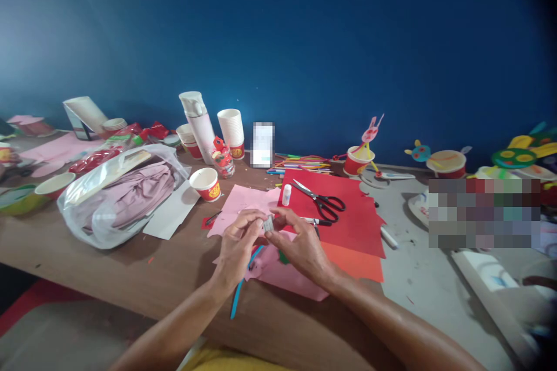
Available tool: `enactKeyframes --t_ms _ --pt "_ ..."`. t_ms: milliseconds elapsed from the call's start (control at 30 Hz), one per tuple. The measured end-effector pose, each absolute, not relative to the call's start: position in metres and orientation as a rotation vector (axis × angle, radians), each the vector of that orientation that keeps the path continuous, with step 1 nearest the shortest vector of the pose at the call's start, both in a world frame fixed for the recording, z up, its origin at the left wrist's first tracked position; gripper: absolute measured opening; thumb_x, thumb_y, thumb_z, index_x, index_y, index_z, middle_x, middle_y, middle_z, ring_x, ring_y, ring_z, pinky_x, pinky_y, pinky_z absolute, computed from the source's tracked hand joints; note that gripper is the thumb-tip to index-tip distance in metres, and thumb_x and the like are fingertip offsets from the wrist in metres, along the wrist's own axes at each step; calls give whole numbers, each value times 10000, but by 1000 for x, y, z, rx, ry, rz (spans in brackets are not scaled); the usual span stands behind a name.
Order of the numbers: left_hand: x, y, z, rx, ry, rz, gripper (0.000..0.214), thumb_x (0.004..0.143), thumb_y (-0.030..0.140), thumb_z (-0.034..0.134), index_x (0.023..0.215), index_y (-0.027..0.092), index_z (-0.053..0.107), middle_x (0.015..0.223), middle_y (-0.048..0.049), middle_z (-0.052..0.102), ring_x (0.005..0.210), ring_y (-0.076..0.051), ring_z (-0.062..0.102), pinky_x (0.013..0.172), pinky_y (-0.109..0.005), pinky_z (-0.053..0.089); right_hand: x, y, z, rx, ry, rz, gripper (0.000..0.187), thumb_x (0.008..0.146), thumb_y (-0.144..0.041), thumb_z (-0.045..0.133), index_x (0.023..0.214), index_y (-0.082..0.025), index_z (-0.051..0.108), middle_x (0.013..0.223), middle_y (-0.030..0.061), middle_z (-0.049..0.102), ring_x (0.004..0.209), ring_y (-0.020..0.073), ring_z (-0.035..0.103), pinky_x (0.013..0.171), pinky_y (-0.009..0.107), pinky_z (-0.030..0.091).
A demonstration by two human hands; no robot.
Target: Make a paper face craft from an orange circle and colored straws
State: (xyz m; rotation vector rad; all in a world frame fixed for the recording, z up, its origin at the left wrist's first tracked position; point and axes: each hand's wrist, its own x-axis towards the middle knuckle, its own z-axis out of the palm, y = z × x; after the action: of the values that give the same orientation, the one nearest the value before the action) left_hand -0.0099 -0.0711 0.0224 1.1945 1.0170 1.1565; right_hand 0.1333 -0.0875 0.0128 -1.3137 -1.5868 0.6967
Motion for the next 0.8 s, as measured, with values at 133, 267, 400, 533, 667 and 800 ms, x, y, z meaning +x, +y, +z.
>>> enactKeyframes --t_ms 133,267,400,533,667,800 --pt "-6 -75 25 1181 995 1139 208 792 364 592 841 173 658 1041 -48 538 914 -201 580 685 -276 553 133 -87 12 -1316 -1601 655 276 781 -199 568 1044 -246 635 859 8 676 822 173 608 778 298 451" --pt "-6 -77 22 1177 1001 1131 176 788 339 606 867 191 658 1066 -26 533 871 -158 594 679 -225 542 135 -87 15 -1302 -1628 674 259 793 -178 542 1019 -245 649 852 4 683 766 159 600 749 289 446" --pt "-7 -77 17 1160 968 1119 159 795 323 598 861 191 656 1040 -17 541 810 -139 592 658 -240 540 136 -87 16 -1282 -1654 689 192 816 -187 517 925 -225 669 806 2 686 718 152 590 694 276 439" --pt "-10 -76 14 1109 913 1133 156 798 309 586 851 179 654 974 -24 548 779 -150 580 634 -281 541 135 -86 13 -1276 -1629 747 174 833 -237 509 893 -208 670 760 2 673 682 141 588 645 257 445" --pt "-16 -75 12 1143 917 1094 153 781 246 583 887 169 662 928 -35 563 745 -144 567 614 -252 509 135 -86 12 -1273 -1680 721 201 836 -209 501 922 -228 681 776 -7 680 673 133 590 644 255 433" --pt "-22 -73 16 1222 936 1058 176 764 236 582 899 170 675 970 -49 588 777 -139 547 644 -214 461 135 -88 13 -1340 -1782 600 177 833 -226 514 878 -231 686 711 -12 672 640 140 572 698 289 409"
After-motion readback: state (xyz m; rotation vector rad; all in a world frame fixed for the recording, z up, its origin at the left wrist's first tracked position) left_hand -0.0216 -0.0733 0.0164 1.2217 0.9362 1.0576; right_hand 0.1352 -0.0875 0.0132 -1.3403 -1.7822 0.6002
